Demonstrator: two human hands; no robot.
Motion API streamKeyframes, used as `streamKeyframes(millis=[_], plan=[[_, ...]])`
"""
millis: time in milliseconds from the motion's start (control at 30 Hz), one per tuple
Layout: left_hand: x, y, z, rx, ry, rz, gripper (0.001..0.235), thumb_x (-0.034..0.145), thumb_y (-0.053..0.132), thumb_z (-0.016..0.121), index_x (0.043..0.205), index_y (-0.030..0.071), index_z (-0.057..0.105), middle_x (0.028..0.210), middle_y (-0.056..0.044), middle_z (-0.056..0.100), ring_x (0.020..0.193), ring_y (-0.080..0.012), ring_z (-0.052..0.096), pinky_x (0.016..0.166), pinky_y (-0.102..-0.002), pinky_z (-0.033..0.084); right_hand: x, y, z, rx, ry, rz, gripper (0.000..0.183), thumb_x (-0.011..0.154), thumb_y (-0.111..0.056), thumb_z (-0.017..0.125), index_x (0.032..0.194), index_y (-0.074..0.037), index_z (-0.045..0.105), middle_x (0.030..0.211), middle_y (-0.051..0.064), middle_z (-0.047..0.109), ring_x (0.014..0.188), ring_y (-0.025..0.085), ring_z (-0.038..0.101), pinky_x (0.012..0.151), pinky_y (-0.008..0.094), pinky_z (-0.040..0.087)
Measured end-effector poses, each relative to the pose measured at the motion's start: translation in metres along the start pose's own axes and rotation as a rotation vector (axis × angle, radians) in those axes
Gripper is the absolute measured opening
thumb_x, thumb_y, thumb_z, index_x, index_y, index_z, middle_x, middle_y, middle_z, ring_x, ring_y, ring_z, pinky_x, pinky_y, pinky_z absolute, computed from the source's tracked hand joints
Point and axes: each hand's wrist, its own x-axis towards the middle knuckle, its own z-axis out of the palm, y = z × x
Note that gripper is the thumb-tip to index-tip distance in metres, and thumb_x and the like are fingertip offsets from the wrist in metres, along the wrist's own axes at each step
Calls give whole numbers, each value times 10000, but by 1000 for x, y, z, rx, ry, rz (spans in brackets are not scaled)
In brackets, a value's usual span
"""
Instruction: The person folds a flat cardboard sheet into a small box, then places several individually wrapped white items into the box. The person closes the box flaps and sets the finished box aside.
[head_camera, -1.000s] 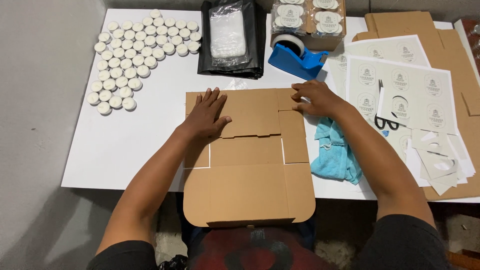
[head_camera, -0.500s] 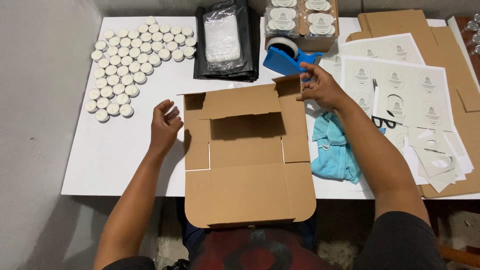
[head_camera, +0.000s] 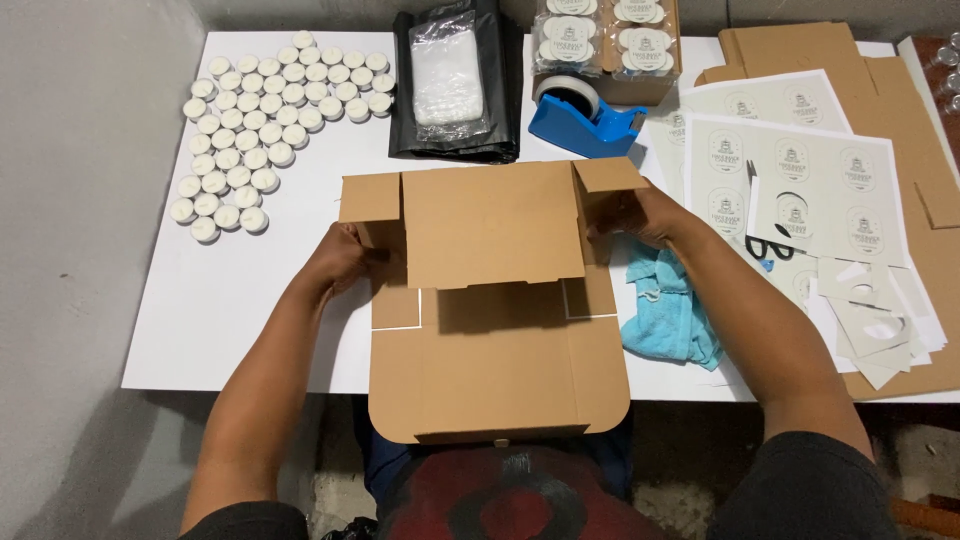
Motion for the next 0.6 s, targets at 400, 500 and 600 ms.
streamKeyframes(millis=[400,500,600], plan=[[12,-77,-28,-182,-341,349,242,748,-17,808,938,-52,663,1109,-296,745,1041,-361,737,962,-491,563,-51,5,2,-101,-174,-131,399,700,-76,890,1090,-48,806,1080,154,812,1027,289,735,923,478,557],[11,-93,-32,-26,-426,547,278,740,109,867,927,2,692,1152,-203,772,1207,-301,668,1147,-500,383,-76,-4,17,-253,-232,-399,341,760,-108,847,1091,-33,806,1123,145,816,1113,346,738,1008,505,533],[-7,-81,-24,53,-410,633,284,713,68,883,916,-24,707,1118,-223,778,1196,-383,675,1117,-561,408,-85,10,19,-357,-230,-522,377,773,-124,854,1142,-74,793,1147,130,812,1142,374,717,1037,527,509]])
